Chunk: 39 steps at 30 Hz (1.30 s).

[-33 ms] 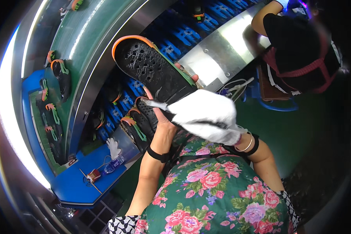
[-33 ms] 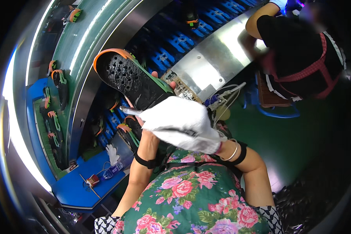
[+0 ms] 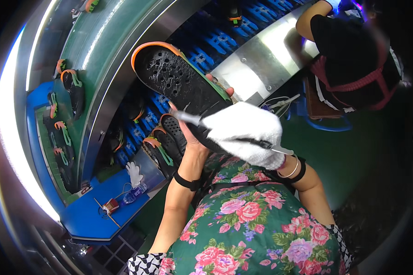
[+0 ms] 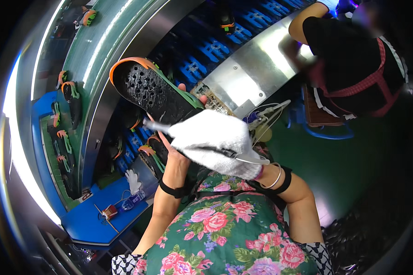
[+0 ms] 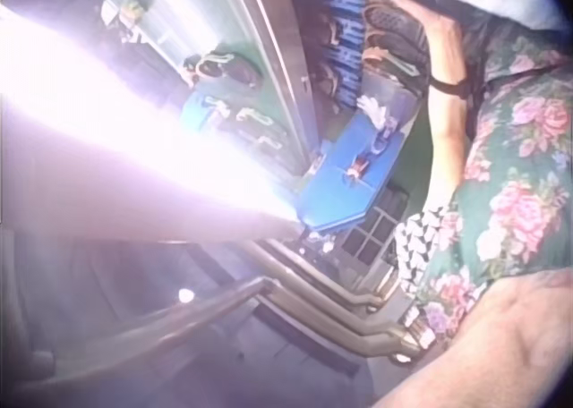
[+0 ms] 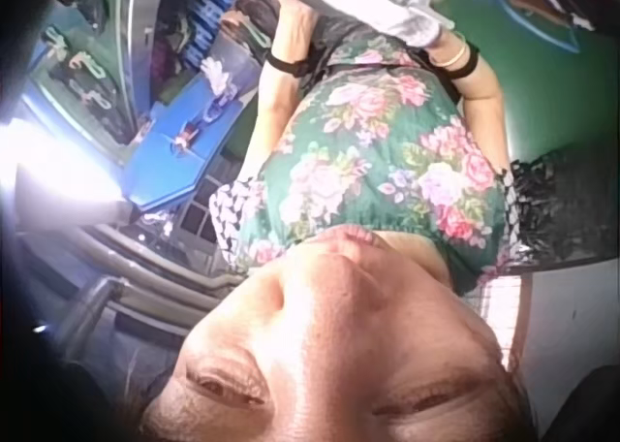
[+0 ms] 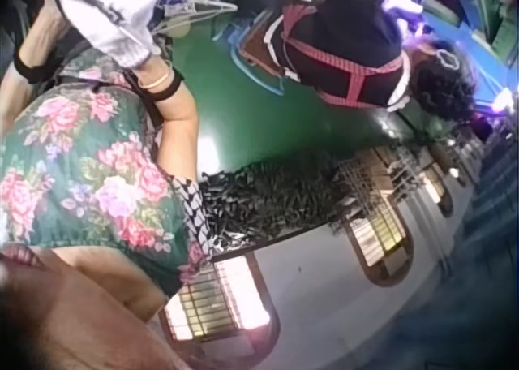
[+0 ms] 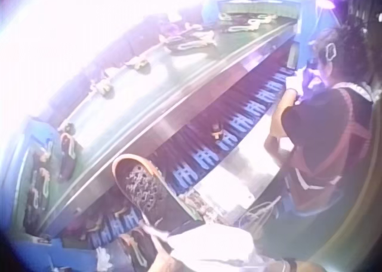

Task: Applying adhesive to shoe soles at a factory assembly line.

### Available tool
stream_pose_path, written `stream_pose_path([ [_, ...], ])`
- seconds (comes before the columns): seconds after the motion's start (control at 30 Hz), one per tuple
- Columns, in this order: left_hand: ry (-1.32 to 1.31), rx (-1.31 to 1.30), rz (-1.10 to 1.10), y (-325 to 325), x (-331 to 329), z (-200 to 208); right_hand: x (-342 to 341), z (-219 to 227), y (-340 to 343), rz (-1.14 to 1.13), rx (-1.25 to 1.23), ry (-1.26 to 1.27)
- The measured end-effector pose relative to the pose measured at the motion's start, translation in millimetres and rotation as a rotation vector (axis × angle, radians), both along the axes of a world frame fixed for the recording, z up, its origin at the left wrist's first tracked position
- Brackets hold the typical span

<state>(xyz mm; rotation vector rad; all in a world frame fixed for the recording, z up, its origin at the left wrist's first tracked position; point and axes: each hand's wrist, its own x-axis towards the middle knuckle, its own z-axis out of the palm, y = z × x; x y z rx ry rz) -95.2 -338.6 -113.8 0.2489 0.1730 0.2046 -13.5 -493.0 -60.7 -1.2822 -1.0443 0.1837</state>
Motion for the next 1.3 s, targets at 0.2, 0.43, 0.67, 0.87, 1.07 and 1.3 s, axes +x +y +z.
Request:
stream_pose_path([
  [0.2,-0.180,-0.155,-0.147,7,-1,7,-22,0,16,-0.009,0.063,-0.167],
  [0.43,-0.131,-0.117,-0.104,17,2,13,-6,5,12,-0.048,0.037,-0.188],
  [0.67,-0.225,-0.162,-0.116,25,7,8,9,2,7,0.062,0.000,-0.147],
  [0.87,-0.192,-0.140,-0.047,35,7,0,-11,1,8,0.096,0.028,-0.188],
  [1.07,-0.204,-0.166,-0.022,24,14,23,7,0,1,0.064,-0.023,-0.286],
  [1.3,-0.174,-0.011,-0.149,36,8,8,11,-10,0,0.239,0.083,0.111],
])
